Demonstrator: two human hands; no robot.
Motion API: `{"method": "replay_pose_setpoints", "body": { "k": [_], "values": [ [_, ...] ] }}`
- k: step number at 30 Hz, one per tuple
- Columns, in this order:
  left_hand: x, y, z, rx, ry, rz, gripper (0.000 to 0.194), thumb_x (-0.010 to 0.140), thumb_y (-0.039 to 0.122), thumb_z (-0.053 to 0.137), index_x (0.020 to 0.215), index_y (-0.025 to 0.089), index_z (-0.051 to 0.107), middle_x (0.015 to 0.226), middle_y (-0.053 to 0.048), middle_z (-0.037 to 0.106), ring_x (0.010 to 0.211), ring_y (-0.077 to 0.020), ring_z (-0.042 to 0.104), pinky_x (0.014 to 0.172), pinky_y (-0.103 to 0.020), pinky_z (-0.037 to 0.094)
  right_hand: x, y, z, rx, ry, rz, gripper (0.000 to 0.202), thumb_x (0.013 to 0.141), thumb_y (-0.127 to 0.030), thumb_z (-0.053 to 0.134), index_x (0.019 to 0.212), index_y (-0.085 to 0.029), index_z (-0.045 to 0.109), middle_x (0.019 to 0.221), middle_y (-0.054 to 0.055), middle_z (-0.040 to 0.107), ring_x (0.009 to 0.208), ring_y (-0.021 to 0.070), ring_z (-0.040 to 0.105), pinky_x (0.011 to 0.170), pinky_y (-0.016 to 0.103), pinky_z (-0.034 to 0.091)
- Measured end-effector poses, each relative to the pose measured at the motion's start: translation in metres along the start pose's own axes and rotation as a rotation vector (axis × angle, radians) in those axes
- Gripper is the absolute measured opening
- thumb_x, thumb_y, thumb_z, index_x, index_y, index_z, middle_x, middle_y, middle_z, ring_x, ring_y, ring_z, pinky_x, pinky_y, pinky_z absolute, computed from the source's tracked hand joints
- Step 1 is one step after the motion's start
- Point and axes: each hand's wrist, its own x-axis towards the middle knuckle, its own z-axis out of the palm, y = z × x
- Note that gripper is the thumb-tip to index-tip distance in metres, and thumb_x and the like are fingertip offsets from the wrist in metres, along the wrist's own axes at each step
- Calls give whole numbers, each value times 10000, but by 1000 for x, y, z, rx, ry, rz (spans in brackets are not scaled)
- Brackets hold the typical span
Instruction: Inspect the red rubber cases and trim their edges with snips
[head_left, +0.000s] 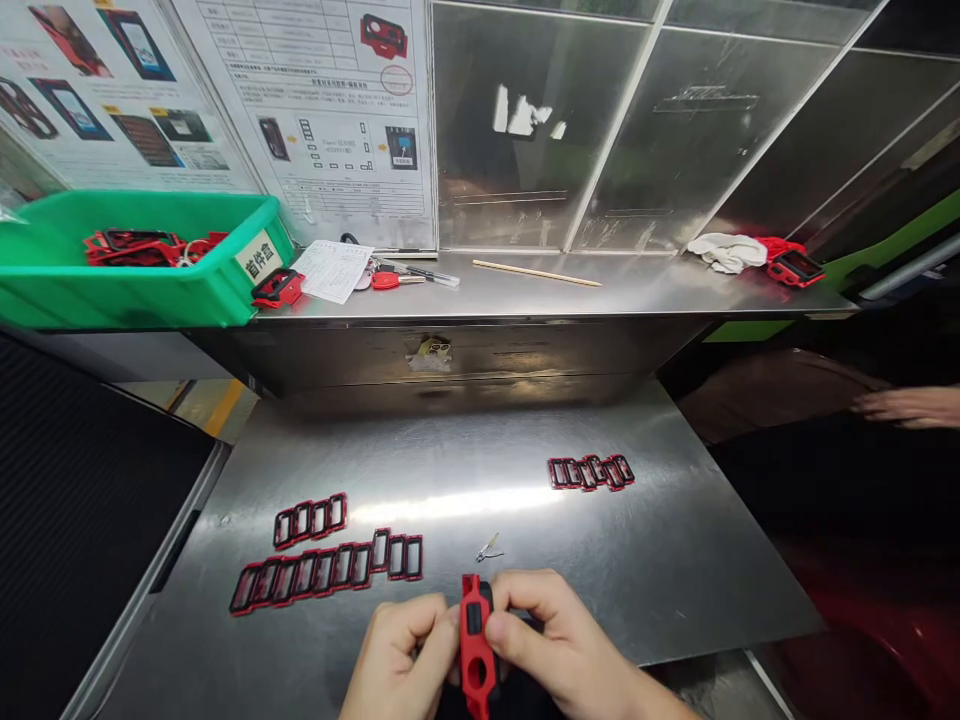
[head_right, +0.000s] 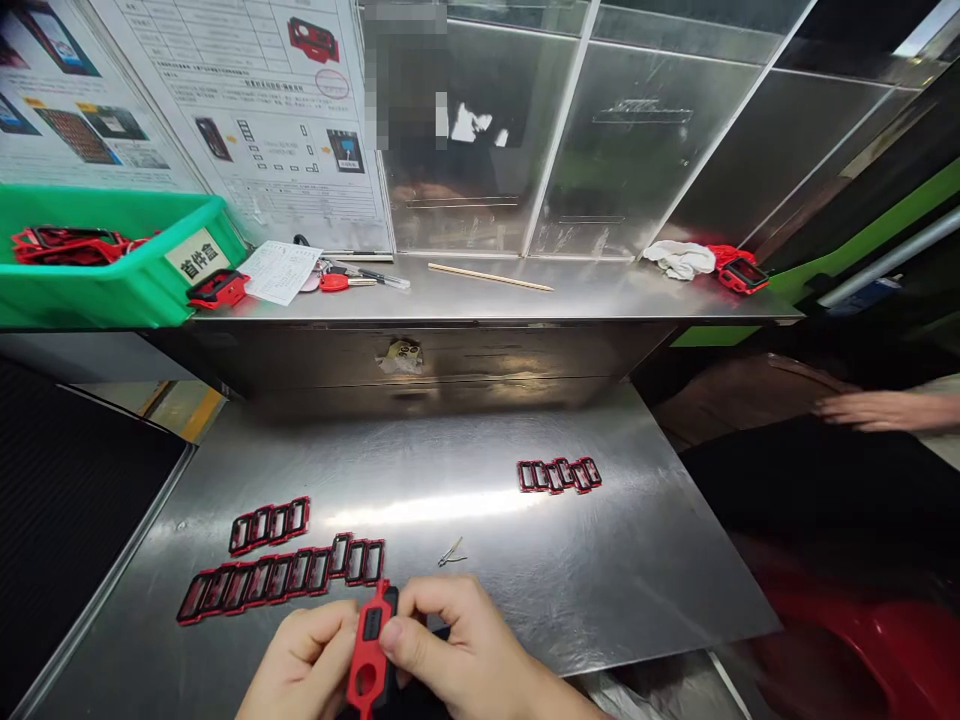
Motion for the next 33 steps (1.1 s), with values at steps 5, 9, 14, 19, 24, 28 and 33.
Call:
{"method": "replay_pose_setpoints", "body": {
  "k": [5, 9, 14, 19, 24, 28, 33],
  "values": [
    [15, -11, 6, 111, -102, -52, 624, 792, 791, 319, 499, 243, 372, 396, 70, 265, 388, -114, 303, 425, -256, 238, -7, 33, -53, -156, 188, 280, 582, 739, -738, 570, 608, -172, 541, 822, 43, 591, 818, 177, 546, 781, 298, 439],
    [23, -27, 12, 165, -174, -27, 630, 809, 780, 286, 491, 244, 379, 381, 73, 275, 414, -125, 330, 483, -257, 283, -44, 72, -126, -241, 353, 554, 601, 560, -768, 626, 505, -200, 439, 498, -15, 462, 473, 113, 396, 529, 279, 373],
    [33, -42, 20, 235, -279, 21, 677, 809, 786, 204, 437, 237, 342, 425, 55, 321, 484, -129, 380, 561, -268, 292, -132, 102, -182, -331, 616, 832, 518, 451, -558, 661, 457, -261, 237, 374, -68, 291, 353, 96, 321, 427, 268, 322],
    [41, -46, 23, 290, -359, -7, 673, 780, 791, 150, 416, 250, 317, 419, 46, 326, 472, -134, 370, 546, -278, 286, -197, 111, -185, -455, 796, 946, 377, 567, -377, 616, 431, -266, 283, 419, 30, 495, 479, 240, 604, 554, 364, 501],
    [41, -45, 24, 290, -332, 17, 624, 838, 704, 210, 438, 241, 332, 441, 46, 357, 491, -131, 395, 575, -275, 296, -188, 117, -203, -730, 920, 1001, 309, 775, -343, 536, 495, -263, 433, 594, 69, 642, 667, 304, 696, 686, 427, 541],
    [41, -44, 26, 283, -333, 0, 645, 805, 751, 208, 437, 240, 345, 444, 46, 357, 497, -134, 396, 579, -277, 300, -125, 135, -210, -905, 904, 974, 280, 963, -287, 392, 791, -216, 601, 899, 91, 697, 831, 240, 690, 786, 393, 525],
    [42, -42, 27, 285, -327, -23, 657, 763, 796, 176, 449, 243, 340, 469, 39, 365, 512, -137, 388, 579, -278, 300, -26, 156, -191, -1018, 633, 778, 244, 965, -340, 538, 1124, -167, 603, 1081, 61, 646, 971, 199, 630, 877, 413, 514]
  ]
}}
